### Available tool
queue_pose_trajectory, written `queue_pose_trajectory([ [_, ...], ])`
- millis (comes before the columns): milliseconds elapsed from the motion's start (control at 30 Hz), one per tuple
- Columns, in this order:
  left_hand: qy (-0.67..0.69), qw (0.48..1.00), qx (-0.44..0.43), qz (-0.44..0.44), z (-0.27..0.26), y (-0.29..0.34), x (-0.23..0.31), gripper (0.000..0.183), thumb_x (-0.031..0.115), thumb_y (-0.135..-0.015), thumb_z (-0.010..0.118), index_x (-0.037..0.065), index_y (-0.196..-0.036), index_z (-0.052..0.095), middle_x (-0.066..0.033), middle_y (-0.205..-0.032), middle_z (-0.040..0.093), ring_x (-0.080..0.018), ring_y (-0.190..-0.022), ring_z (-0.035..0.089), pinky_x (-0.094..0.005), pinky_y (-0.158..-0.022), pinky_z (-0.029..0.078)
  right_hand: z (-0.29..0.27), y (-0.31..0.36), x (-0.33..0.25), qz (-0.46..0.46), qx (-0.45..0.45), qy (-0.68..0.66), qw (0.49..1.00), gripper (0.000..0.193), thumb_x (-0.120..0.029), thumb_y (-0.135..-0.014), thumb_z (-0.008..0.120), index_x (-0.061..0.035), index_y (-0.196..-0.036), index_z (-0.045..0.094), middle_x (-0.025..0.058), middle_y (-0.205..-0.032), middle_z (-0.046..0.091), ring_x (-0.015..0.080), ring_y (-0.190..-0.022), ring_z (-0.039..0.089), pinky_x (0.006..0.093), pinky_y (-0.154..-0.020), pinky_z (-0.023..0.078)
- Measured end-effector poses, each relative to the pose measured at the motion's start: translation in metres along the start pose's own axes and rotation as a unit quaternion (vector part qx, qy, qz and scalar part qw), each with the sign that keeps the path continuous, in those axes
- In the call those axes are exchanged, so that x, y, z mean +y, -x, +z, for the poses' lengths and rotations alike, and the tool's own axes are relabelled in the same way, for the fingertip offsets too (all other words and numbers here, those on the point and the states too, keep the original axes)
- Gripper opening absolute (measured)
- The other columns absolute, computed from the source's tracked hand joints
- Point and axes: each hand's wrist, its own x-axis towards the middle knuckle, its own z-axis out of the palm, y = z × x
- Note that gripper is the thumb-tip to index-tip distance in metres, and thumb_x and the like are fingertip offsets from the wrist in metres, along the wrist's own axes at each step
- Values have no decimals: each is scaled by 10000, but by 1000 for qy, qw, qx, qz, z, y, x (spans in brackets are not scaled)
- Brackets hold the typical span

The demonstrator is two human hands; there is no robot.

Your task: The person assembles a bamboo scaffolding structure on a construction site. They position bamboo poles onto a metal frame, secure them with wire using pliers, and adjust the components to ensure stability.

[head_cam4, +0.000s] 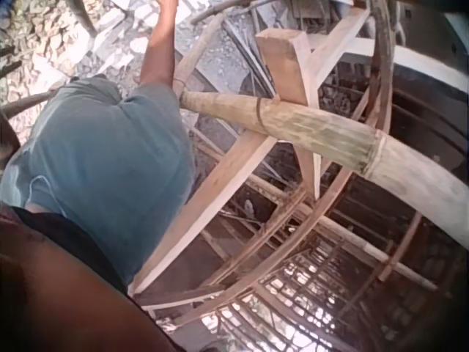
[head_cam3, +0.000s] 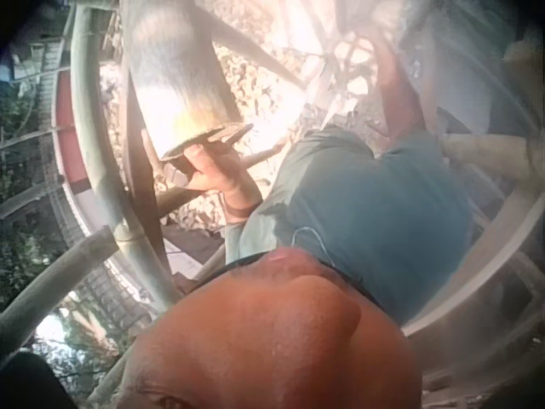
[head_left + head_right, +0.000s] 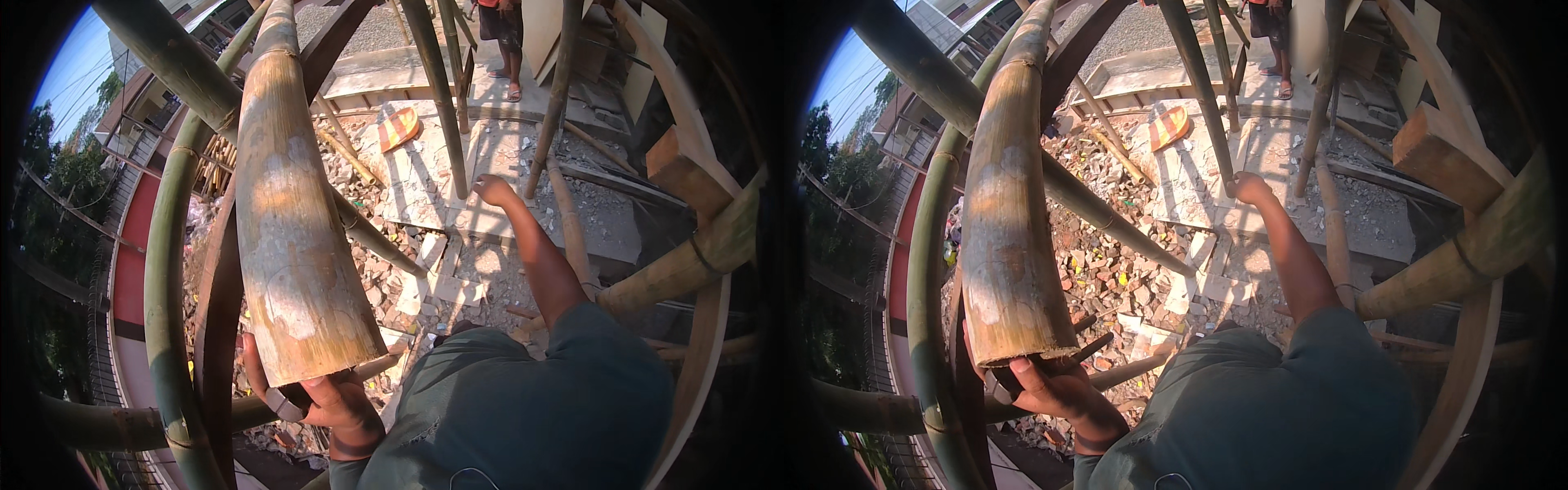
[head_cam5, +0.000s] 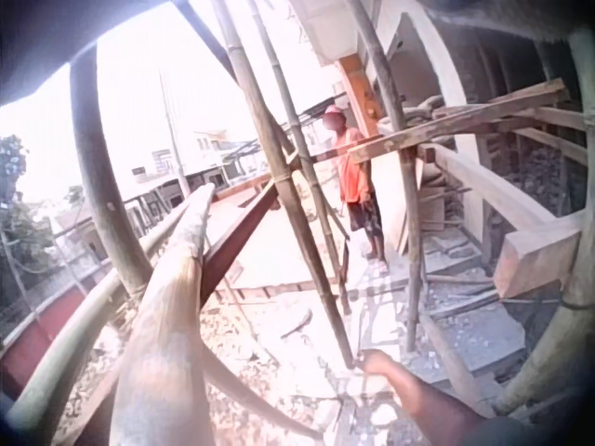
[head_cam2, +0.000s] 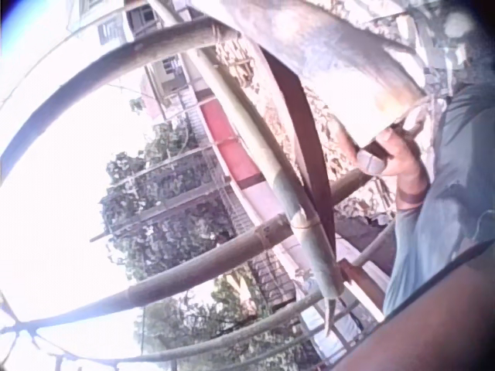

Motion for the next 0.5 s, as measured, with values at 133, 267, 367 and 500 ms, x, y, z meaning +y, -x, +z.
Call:
queue_pose_trajectory([
  [133,-157,986,52,28,-1,-2,-2,892,634,-892,551,11,-1468,276,-217,-1477,344,-364,-1331,433,-497,-1093,414,15,25,150,341,52,223,912,493,-358,-895,563,-146,-1339,588,172,-1388,512,370,-1339,439,628,-1058,347],
  [267,-180,977,72,83,-4,3,-6,718,610,-914,487,33,-1302,307,-179,-1310,350,-325,-1158,420,-447,-937,400,30,14,156,375,127,20,918,523,-377,-909,587,-140,-1373,540,153,-1423,457,370,-1357,398,582,-1064,373],
  [367,-26,997,55,54,-2,6,-14,574,566,-919,477,53,-1133,335,-142,-1140,357,-281,-986,405,-394,-786,382,5,-4,135,377,123,0,918,520,-409,-926,573,-167,-1384,525,154,-1452,427,378,-1346,408,584,-1061,379],
  [500,57,996,58,45,2,13,-21,439,508,-927,464,79,-908,373,-92,-913,367,-222,-757,385,-323,-584,358,-33,9,160,391,197,40,898,564,-349,-885,589,-84,-1378,521,158,-1390,510,365,-1336,444,611,-1073,355],
])
